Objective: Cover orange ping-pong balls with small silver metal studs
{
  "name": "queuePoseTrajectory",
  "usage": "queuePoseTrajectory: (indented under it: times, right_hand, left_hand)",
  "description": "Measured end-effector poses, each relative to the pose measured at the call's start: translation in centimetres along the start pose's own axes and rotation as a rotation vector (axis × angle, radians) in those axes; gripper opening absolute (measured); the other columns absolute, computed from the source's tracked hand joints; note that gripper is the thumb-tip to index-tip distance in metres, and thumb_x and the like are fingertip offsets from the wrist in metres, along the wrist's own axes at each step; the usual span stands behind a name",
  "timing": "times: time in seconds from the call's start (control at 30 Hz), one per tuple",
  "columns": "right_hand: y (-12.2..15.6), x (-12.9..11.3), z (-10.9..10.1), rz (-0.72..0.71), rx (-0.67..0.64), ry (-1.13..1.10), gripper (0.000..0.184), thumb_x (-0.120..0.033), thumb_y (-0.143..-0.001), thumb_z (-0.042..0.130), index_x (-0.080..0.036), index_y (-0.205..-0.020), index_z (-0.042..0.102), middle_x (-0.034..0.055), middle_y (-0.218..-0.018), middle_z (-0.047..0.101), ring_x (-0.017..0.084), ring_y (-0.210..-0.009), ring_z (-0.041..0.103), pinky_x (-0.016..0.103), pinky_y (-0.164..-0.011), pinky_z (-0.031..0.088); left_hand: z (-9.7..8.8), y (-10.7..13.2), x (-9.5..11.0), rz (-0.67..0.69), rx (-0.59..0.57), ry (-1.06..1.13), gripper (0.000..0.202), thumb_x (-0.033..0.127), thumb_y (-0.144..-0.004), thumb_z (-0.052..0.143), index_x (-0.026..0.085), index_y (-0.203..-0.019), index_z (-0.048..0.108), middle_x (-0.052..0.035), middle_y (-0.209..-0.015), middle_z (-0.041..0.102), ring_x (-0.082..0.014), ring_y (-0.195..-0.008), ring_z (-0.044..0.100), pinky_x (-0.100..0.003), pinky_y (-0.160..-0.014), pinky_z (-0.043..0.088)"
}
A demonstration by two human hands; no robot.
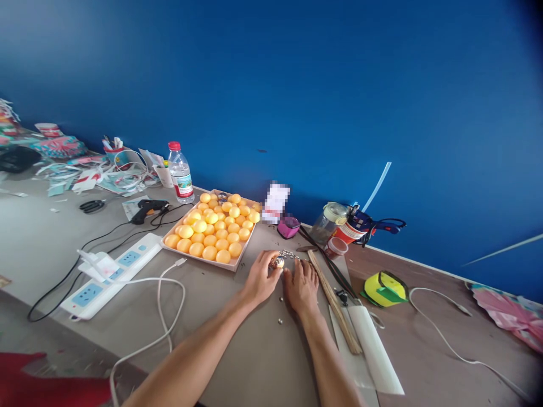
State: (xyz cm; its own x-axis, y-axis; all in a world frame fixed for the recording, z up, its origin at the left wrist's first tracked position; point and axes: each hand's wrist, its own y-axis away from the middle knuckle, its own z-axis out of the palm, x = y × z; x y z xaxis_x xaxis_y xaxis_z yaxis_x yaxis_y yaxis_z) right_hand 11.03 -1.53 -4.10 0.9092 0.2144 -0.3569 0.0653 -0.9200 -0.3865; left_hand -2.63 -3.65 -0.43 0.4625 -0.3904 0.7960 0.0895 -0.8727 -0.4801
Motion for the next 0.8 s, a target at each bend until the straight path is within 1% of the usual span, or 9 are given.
queuePoseTrajectory:
  times: [0.1,0.2,0.3,0.37,0.43,0.53,0.63,0.7,0.8]
  right_hand:
    - [-0.1,-0.2,0.0,-0.030,0.013,-0.188,0.045,-0.038,-0.085,0.041,-0.010,-0.120,0.049,0.0206,-0.124,0.049,0.030,-0.118,0.043,0.049,-0.096,0.034]
    - [-0.8,-0.1,-0.4,-0.036,0.043,-0.450,0.043,-0.037,-0.083,0.043,-0.014,-0.119,0.049,0.0166,-0.123,0.051,0.025,-0.118,0.045,0.044,-0.096,0.037]
    - [-1.4,0.1,-1.2,0.003,0.133,-0.574,0.039,-0.036,-0.083,0.042,-0.014,-0.113,0.052,0.0148,-0.123,0.052,0.023,-0.116,0.047,0.040,-0.096,0.037]
    - [-1.6,0.3,-1.7,0.021,0.205,-0.512,0.036,-0.036,-0.084,0.041,-0.013,-0.108,0.055,0.0159,-0.122,0.053,0.024,-0.116,0.047,0.041,-0.097,0.036]
    - [-1.5,0.3,-2.1,0.059,0.211,-0.348,0.035,-0.035,-0.084,0.041,-0.012,-0.104,0.057,0.0164,-0.118,0.055,0.027,-0.115,0.047,0.044,-0.098,0.032]
    - [-0.9,-0.1,-2.2,0.141,0.079,-0.090,0.036,-0.036,-0.086,0.041,-0.012,-0.106,0.058,0.0161,-0.113,0.060,0.030,-0.110,0.050,0.050,-0.099,0.026]
    - [-0.2,-0.8,-2.0,0.184,-0.045,0.043,0.039,-0.038,-0.087,0.039,-0.012,-0.110,0.057,0.0167,-0.115,0.059,0.031,-0.110,0.050,0.053,-0.100,0.019]
    - [0.0,-1.0,-1.8,0.193,-0.069,0.077,0.040,-0.039,-0.088,0.038,-0.013,-0.111,0.057,0.0167,-0.118,0.057,0.031,-0.113,0.048,0.053,-0.101,0.017]
    - [0.0,-1.0,-1.5,0.175,-0.047,0.074,0.040,-0.040,-0.088,0.038,-0.014,-0.111,0.057,0.0168,-0.119,0.055,0.031,-0.115,0.046,0.053,-0.100,0.018]
  left_hand:
    - [0.0,0.0,0.0,0.002,0.000,0.000,0.034,0.010,-0.077,0.054,0.020,-0.109,0.052,-0.0066,-0.103,0.059,-0.0182,-0.095,0.056,-0.034,-0.086,0.048]
    - [0.0,0.0,-0.1,-0.003,0.012,0.000,0.033,0.011,-0.077,0.054,0.020,-0.109,0.052,-0.0063,-0.101,0.059,-0.0180,-0.093,0.056,-0.034,-0.084,0.048]
    - [-0.1,0.0,-0.2,-0.008,0.012,0.001,0.034,0.009,-0.077,0.054,0.020,-0.109,0.052,-0.0053,-0.100,0.059,-0.0169,-0.091,0.056,-0.032,-0.083,0.048]
    - [-0.1,0.0,-0.3,-0.013,0.006,0.002,0.035,0.008,-0.077,0.054,0.020,-0.109,0.052,-0.0047,-0.099,0.058,-0.0163,-0.089,0.056,-0.031,-0.082,0.048]
    - [-0.1,0.0,-0.3,-0.016,0.003,0.004,0.035,0.009,-0.076,0.054,0.020,-0.109,0.052,-0.0047,-0.098,0.058,-0.0160,-0.088,0.056,-0.031,-0.081,0.048]
    - [0.0,0.0,-0.3,-0.015,0.004,-0.003,0.034,0.010,-0.077,0.054,0.019,-0.109,0.052,-0.0053,-0.099,0.058,-0.0157,-0.088,0.056,-0.031,-0.081,0.048]
    - [0.0,0.0,-0.2,-0.015,0.006,-0.013,0.033,0.010,-0.077,0.054,0.019,-0.108,0.052,-0.0060,-0.100,0.058,-0.0163,-0.090,0.056,-0.032,-0.083,0.048]
    - [0.0,0.0,-0.1,-0.015,0.004,-0.008,0.033,0.011,-0.077,0.054,0.019,-0.109,0.052,-0.0063,-0.101,0.059,-0.0168,-0.091,0.056,-0.032,-0.083,0.048]
    - [0.0,0.0,0.0,-0.008,-0.002,-0.002,0.033,0.012,-0.077,0.054,0.020,-0.110,0.052,-0.0065,-0.102,0.059,-0.0172,-0.091,0.057,-0.032,-0.082,0.049]
